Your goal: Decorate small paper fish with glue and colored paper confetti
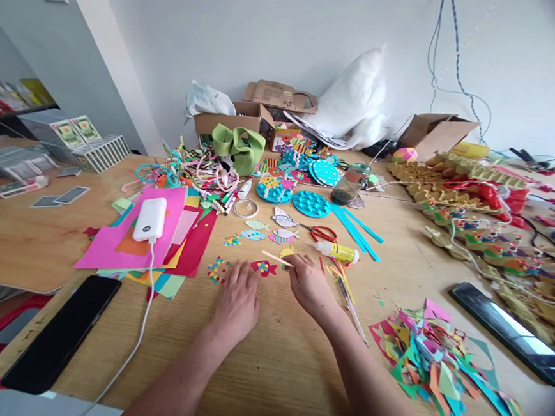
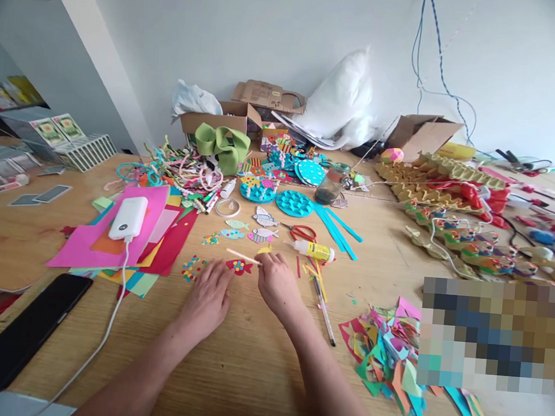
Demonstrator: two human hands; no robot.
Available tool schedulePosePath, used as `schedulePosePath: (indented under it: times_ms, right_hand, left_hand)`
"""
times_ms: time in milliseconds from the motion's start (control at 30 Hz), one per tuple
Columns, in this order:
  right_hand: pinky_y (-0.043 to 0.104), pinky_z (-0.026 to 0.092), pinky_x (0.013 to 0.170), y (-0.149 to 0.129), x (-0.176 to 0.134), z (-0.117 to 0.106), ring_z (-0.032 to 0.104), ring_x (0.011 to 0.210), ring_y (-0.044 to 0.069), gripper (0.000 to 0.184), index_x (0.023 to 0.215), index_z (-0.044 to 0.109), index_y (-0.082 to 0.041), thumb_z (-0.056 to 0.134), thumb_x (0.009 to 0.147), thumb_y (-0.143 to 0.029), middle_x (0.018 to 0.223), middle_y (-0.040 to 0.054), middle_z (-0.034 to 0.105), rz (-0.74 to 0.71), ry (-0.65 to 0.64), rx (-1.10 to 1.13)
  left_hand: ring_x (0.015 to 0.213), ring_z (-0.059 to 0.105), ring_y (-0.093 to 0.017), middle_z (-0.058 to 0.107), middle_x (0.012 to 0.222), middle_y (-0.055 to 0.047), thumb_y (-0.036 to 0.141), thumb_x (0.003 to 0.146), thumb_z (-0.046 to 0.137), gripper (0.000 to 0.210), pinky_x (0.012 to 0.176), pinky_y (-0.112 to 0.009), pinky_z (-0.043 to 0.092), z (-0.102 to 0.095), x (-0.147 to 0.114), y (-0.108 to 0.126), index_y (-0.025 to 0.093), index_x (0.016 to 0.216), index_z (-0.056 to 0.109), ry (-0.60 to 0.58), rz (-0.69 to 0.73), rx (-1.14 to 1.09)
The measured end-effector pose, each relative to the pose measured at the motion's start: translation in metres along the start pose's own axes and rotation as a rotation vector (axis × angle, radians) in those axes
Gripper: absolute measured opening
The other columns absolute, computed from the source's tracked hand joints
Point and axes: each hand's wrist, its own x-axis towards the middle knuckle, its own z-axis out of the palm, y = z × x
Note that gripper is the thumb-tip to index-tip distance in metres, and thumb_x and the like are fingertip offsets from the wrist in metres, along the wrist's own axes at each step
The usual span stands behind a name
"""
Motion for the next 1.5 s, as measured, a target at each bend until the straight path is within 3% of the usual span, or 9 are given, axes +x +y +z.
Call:
schedulePosePath:
  times_ms: [100,367,733,1133,1367,1500]
  right_hand:
    - [0.034,0.043,0.082,-0.004,-0.007,0.000,0.055,0.095,0.024,0.032,0.097,0.068,-0.018,0.042,0.085,-0.003,0.096,0.0089,0.069,-0.136,-0.005,-0.083]
    - [0.037,0.046,0.075,0.010,-0.029,-0.001,0.054,0.085,0.023,0.034,0.097,0.066,-0.019,0.044,0.082,0.000,0.087,0.0073,0.065,-0.290,0.348,0.077]
    - [0.034,0.047,0.072,0.023,-0.041,0.008,0.055,0.083,0.021,0.031,0.095,0.061,-0.019,0.042,0.083,0.003,0.086,0.0056,0.063,-0.332,0.403,0.203]
    - [0.034,0.047,0.070,0.026,-0.042,0.005,0.057,0.081,0.020,0.028,0.094,0.061,-0.021,0.042,0.087,-0.003,0.082,0.0046,0.064,-0.294,0.445,0.273]
    - [0.041,0.045,0.085,0.032,-0.046,0.000,0.055,0.102,0.025,0.028,0.115,0.059,-0.022,0.039,0.096,-0.020,0.106,0.0099,0.059,-0.058,0.739,0.304]
    - [0.037,0.043,0.076,0.036,-0.046,-0.003,0.052,0.084,0.021,0.037,0.120,0.059,-0.021,0.030,0.100,-0.033,0.089,0.0057,0.052,0.053,0.782,0.323]
  left_hand:
    - [0.142,0.030,-0.034,0.045,0.145,-0.017,0.007,0.082,0.051,0.050,0.112,-0.055,0.034,-0.001,-0.001,0.002,0.013,0.131,0.053,0.016,-0.003,0.007]
    - [0.137,0.037,-0.034,0.049,0.141,-0.016,0.025,0.093,0.051,0.038,0.112,-0.055,0.033,-0.002,0.000,0.008,0.020,0.130,0.058,-0.006,-0.036,0.024]
    - [0.138,0.037,-0.037,0.047,0.145,-0.020,0.033,0.094,0.054,0.047,0.109,-0.056,0.034,-0.005,0.022,0.006,0.016,0.137,0.053,-0.121,-0.024,0.137]
    - [0.140,0.034,-0.035,0.043,0.149,-0.018,0.038,0.095,0.051,0.048,0.110,-0.052,0.034,0.007,0.049,-0.011,0.019,0.140,0.050,-0.098,0.043,0.124]
    - [0.140,0.035,-0.035,0.042,0.150,-0.017,0.035,0.094,0.055,0.048,0.110,-0.054,0.036,-0.003,0.041,-0.007,0.019,0.139,0.050,-0.085,0.027,0.086]
    - [0.137,0.039,-0.033,0.048,0.144,-0.017,0.027,0.091,0.058,0.046,0.112,-0.051,0.036,-0.012,0.031,0.002,0.015,0.135,0.052,-0.029,0.074,0.020]
